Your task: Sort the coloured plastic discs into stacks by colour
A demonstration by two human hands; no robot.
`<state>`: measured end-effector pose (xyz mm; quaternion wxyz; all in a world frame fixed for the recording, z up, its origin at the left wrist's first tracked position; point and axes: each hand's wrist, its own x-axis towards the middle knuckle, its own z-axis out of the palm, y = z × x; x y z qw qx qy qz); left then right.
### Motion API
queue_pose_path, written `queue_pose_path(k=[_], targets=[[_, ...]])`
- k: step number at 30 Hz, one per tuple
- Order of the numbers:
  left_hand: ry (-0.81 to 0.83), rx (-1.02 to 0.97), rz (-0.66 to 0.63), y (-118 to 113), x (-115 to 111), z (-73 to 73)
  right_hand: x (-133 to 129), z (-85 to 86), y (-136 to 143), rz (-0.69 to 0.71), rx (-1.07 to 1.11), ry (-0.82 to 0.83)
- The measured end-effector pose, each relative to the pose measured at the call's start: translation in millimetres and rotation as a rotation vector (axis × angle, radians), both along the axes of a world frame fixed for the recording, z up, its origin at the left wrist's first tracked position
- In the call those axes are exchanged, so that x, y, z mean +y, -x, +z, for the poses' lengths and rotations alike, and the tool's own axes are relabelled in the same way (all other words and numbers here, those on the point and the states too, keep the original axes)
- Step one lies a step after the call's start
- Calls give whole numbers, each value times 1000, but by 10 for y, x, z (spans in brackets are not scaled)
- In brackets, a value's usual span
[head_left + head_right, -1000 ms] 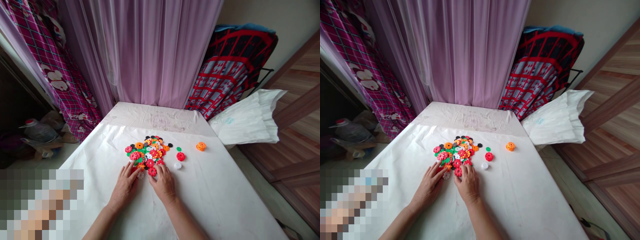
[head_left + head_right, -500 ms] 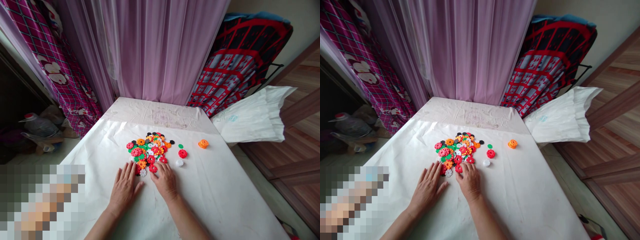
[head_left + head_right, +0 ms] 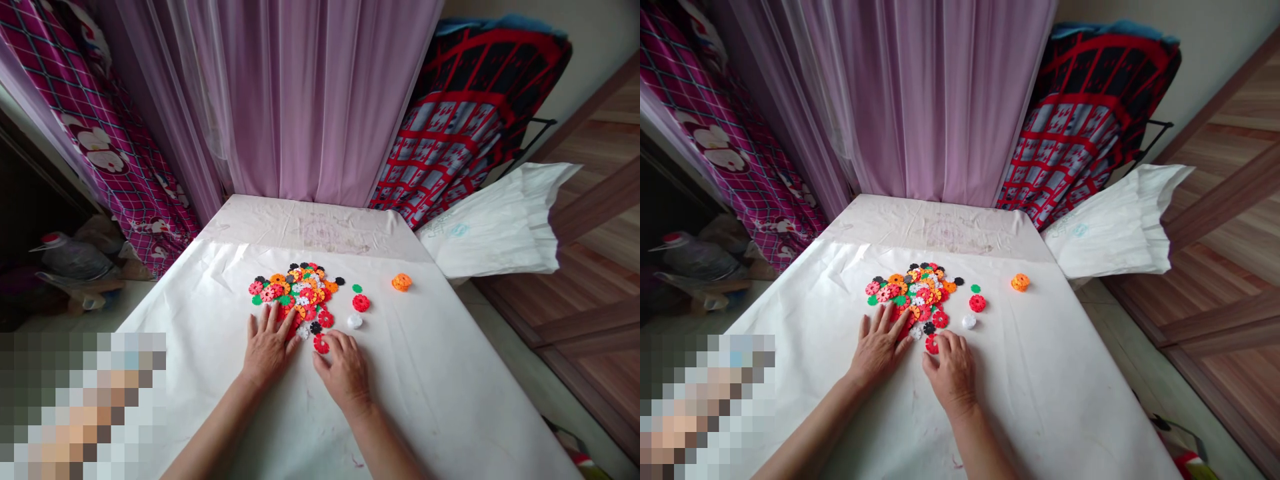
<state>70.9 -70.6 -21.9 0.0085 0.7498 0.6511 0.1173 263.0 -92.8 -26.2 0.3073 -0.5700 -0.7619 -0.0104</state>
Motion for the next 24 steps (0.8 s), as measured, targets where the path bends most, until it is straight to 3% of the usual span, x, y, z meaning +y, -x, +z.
queue_pose_path(k=[5,12,17,24], targets=[[-186,-224,-81,221,-3,-110,69,-6,1,-43,-22,36],[-292,-490,246,743,-93,-118,15,20,-15,-10,-102,52],[-280,-493,235,746,-72,-77,8,133,-8,-17,-135,148],[-210,-339,192,719,-47,-92,118,384,158,-22,-402,346]])
